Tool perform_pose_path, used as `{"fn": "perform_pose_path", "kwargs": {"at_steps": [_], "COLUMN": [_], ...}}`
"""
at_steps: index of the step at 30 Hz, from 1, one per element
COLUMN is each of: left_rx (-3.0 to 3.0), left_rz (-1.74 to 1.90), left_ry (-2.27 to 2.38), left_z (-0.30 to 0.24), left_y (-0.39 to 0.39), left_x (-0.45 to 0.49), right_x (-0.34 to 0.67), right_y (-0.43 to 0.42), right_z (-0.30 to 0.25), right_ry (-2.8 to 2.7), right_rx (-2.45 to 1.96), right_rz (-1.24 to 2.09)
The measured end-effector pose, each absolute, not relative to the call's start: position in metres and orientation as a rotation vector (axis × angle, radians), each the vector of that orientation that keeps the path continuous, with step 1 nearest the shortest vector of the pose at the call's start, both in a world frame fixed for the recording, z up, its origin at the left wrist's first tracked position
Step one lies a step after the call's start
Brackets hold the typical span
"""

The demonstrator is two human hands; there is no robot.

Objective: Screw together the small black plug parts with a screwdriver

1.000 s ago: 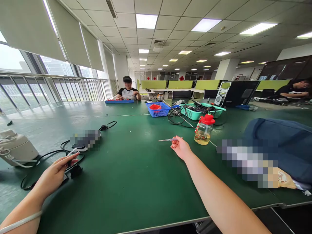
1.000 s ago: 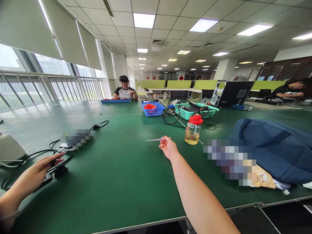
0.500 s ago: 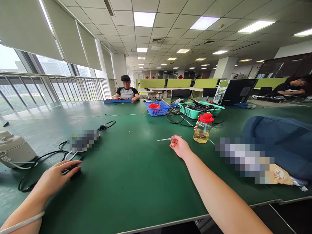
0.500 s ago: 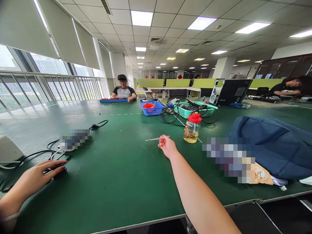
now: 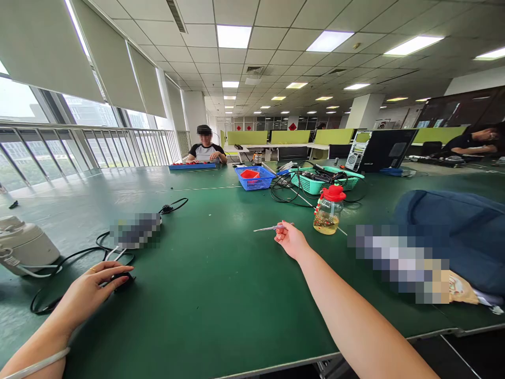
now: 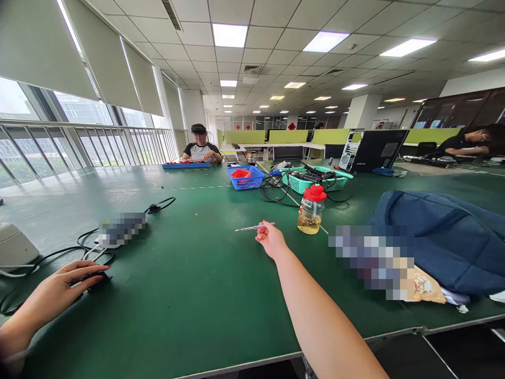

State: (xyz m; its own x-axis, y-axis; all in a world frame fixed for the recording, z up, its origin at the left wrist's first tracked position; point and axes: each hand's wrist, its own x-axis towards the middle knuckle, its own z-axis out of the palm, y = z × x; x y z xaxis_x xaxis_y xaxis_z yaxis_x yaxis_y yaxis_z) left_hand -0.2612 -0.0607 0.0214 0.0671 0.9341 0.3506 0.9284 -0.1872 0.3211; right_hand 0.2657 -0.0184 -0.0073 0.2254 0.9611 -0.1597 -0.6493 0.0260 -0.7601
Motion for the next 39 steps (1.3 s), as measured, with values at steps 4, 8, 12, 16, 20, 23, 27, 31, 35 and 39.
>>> {"fn": "perform_pose_path", "kwargs": {"at_steps": [4,8,12,16,20,23,27,31,35,39], "left_rx": [2.244,2.213,2.272,2.300,2.331,2.317,2.241,2.180,2.201,2.189], "left_rz": [0.753,0.693,0.702,0.726,0.735,0.713,0.695,0.663,0.641,0.586], "left_ry": [1.969,1.941,1.905,1.856,1.805,1.810,1.818,1.795,1.789,1.818], "left_z": [0.024,0.027,0.026,0.022,0.019,0.016,0.007,0.000,-0.001,0.005], "left_y": [-0.060,-0.061,-0.062,-0.061,-0.060,-0.060,-0.057,-0.054,-0.053,-0.058], "left_x": [-0.262,-0.261,-0.262,-0.266,-0.270,-0.274,-0.280,-0.285,-0.286,-0.278], "right_x": [0.266,0.266,0.266,0.266,0.266,0.266,0.267,0.266,0.265,0.265], "right_y": [-0.017,-0.016,-0.016,-0.017,-0.017,-0.017,-0.016,-0.017,-0.018,-0.018], "right_z": [-0.008,-0.009,-0.009,-0.009,-0.008,-0.008,-0.009,-0.008,-0.006,-0.006], "right_ry": [-0.459,-0.453,-0.454,-0.456,-0.460,-0.459,-0.456,-0.458,-0.459,-0.461], "right_rx": [-0.849,-0.851,-0.852,-0.848,-0.853,-0.857,-0.860,-0.864,-0.871,-0.875], "right_rz": [1.319,1.321,1.322,1.320,1.320,1.323,1.326,1.330,1.331,1.332]}}
